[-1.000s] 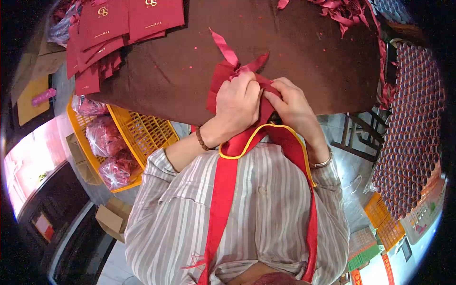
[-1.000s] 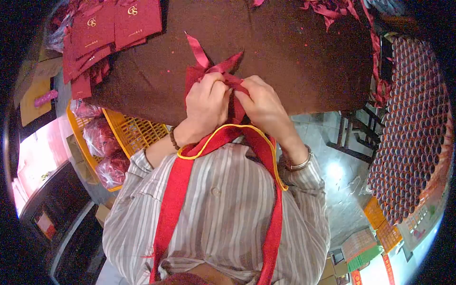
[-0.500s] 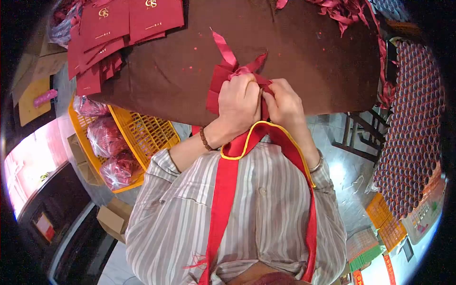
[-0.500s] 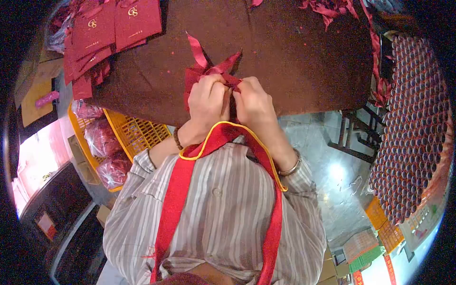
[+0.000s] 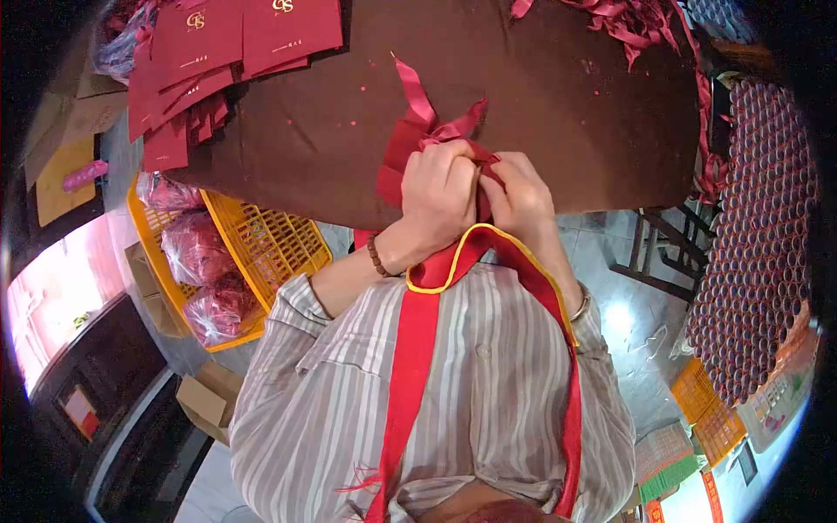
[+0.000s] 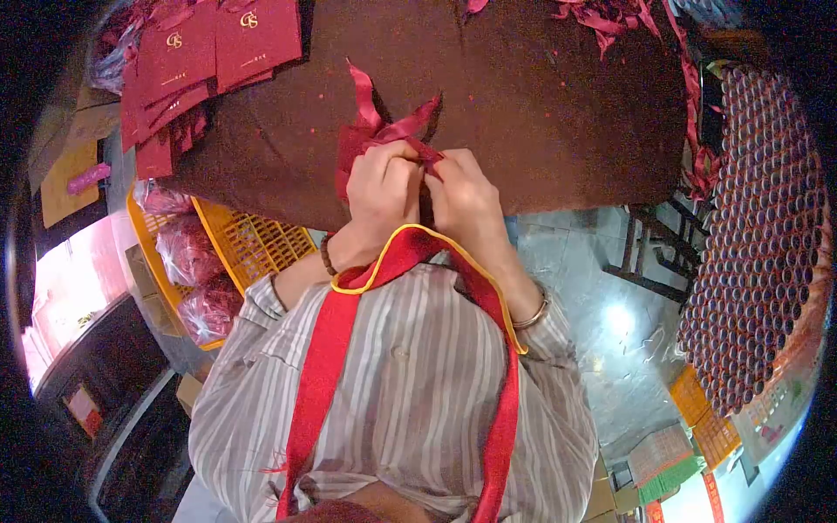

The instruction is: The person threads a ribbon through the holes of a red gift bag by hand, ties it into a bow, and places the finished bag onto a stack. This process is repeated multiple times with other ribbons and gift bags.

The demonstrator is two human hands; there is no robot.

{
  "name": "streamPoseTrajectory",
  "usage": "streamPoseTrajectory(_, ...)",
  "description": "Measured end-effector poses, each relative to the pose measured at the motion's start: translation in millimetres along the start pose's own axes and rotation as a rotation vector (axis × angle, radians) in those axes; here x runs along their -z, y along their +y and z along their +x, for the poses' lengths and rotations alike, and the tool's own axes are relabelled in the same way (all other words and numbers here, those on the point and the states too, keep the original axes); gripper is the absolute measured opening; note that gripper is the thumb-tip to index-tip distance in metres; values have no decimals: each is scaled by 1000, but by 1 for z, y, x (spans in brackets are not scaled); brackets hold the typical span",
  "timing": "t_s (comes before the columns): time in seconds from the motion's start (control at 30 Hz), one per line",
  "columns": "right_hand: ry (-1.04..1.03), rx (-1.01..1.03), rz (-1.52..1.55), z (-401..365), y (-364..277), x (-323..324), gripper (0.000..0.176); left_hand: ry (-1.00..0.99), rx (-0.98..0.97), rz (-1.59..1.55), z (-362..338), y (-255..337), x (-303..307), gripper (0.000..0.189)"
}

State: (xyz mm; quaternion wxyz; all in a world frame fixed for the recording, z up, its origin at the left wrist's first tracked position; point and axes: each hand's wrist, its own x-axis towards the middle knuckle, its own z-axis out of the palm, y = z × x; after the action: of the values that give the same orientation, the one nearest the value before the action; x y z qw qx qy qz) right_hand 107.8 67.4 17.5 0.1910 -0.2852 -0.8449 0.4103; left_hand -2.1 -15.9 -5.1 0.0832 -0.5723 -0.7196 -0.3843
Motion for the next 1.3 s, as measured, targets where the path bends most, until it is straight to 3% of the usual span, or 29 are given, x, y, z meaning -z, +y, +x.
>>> streamPoseTrajectory(0.23,-14,-105,234,6,6,8,16,-1,41,-7,4,-2,0,14)
streamPoseTrajectory(0.37,-18,-109,129,3,3,7,16,-8,34,8,6,1,1,14)
streamPoseTrajectory(0.43,75,2,51,0,3,0,13,-10,30,25,4,1,-1,14)
streamPoseTrajectory(0.63,130,19,61,-5,-7,-6,11,22,-6,27,0,6,0,14)
streamPoseTrajectory(1.07,0,-4,99,7,24,-3,18,38,-23,116,-3,-8,-7,11)
streamPoseTrajectory(1.13,-49,-134,178,6,33,-6,21,-52,3,182,-5,-10,-9,16)
streamPoseTrajectory(1.3,-111,-251,308,6,47,-6,24,-55,-37,184,-6,-10,-11,16)
